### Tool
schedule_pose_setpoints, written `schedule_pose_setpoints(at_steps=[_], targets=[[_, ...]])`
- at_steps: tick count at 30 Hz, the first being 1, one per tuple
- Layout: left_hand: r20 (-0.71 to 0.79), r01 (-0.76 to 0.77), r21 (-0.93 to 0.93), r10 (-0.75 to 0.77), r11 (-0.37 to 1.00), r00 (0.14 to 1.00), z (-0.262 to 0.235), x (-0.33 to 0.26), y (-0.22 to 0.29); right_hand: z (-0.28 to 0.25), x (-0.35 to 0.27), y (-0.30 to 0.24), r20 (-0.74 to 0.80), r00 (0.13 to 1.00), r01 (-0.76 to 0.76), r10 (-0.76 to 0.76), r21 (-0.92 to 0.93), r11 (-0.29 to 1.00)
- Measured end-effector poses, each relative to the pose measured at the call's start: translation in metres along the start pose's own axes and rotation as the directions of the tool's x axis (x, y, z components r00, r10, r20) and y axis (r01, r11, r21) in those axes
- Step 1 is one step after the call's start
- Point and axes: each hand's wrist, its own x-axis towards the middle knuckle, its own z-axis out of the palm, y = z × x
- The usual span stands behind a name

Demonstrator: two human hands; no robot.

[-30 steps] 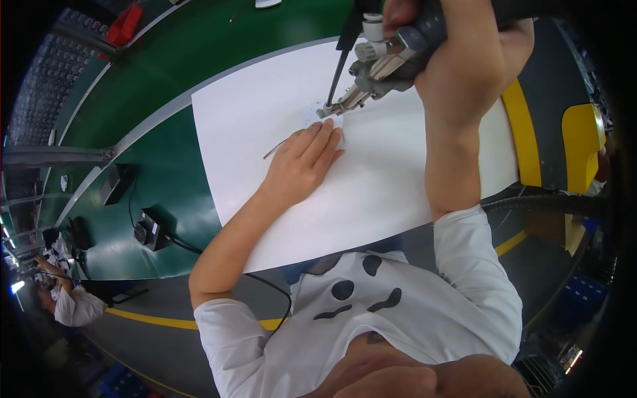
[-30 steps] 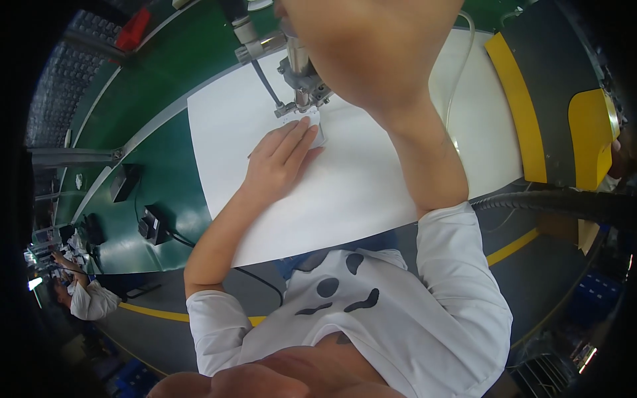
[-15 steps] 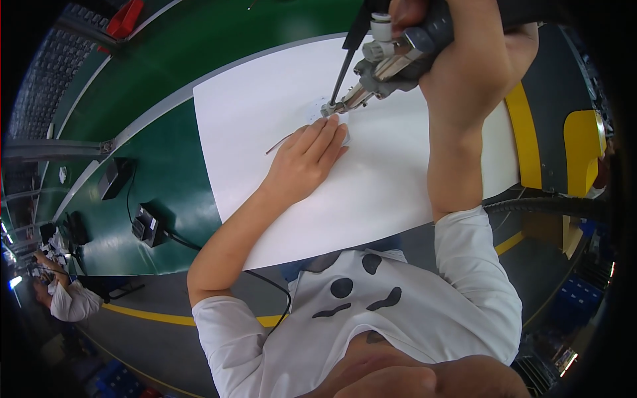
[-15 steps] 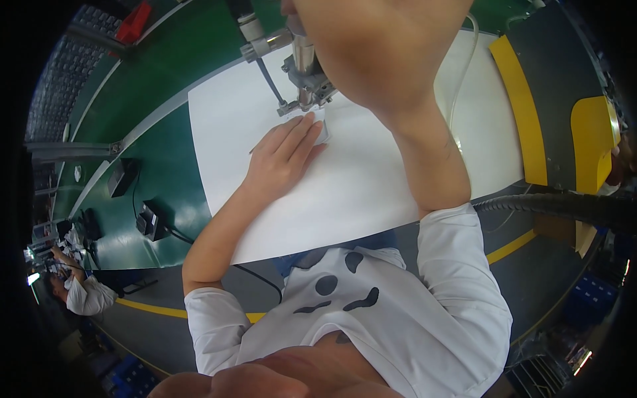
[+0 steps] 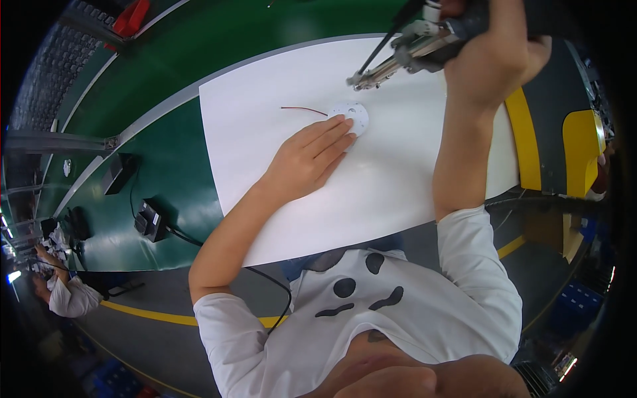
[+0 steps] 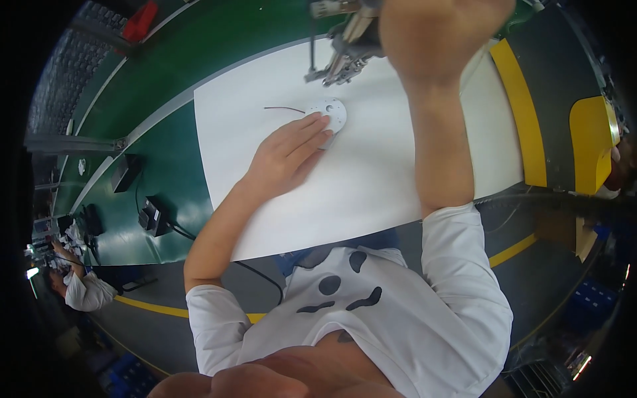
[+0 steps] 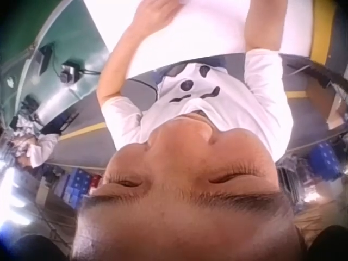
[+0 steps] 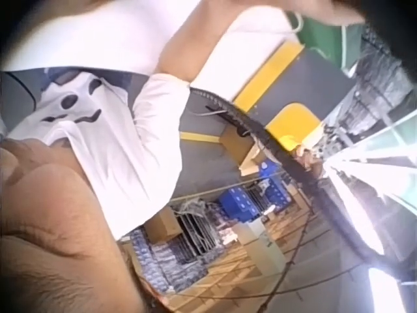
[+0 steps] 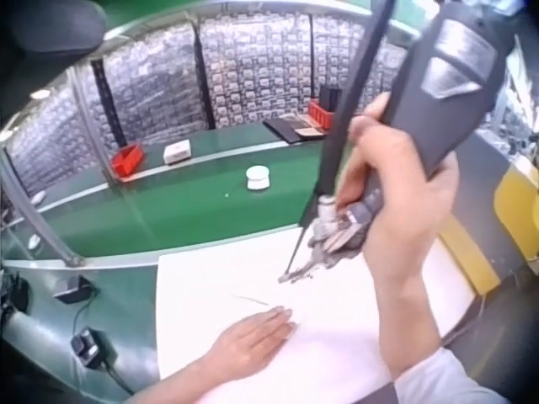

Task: The person solders wires and small components onto a circular LED board using a soldering iron.

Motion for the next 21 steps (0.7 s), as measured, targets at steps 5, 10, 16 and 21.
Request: schedule_pose_setpoints(at_steps=[5, 10, 16, 21], targets=[[0.021, 0.076, 0.036, -0.077, 0.996, 0.997, -0.005, -0.002, 0.006, -0.057, 0.019, 0.068, 0.356, 0.758, 0.646, -0.547, -0.521, 0.557], [0.033, 0.073, 0.044, -0.075, 0.996, 0.997, -0.003, -0.004, 0.004, -0.054, 0.006, 0.063, 0.406, 0.731, 0.666, -0.549, -0.601, 0.442], [0.074, 0.103, 0.056, -0.107, 0.993, 0.992, -0.007, -0.007, 0.006, 0.003, -0.021, -0.003, 0.148, 0.976, 0.196, -0.16, -0.279, 0.94], [0.082, 0.085, 0.063, -0.09, 0.994, 0.993, -0.004, -0.006, 0.004, 0.021, -0.021, -0.024, 0.098, 0.984, -0.149, 0.149, -0.004, 0.989]])
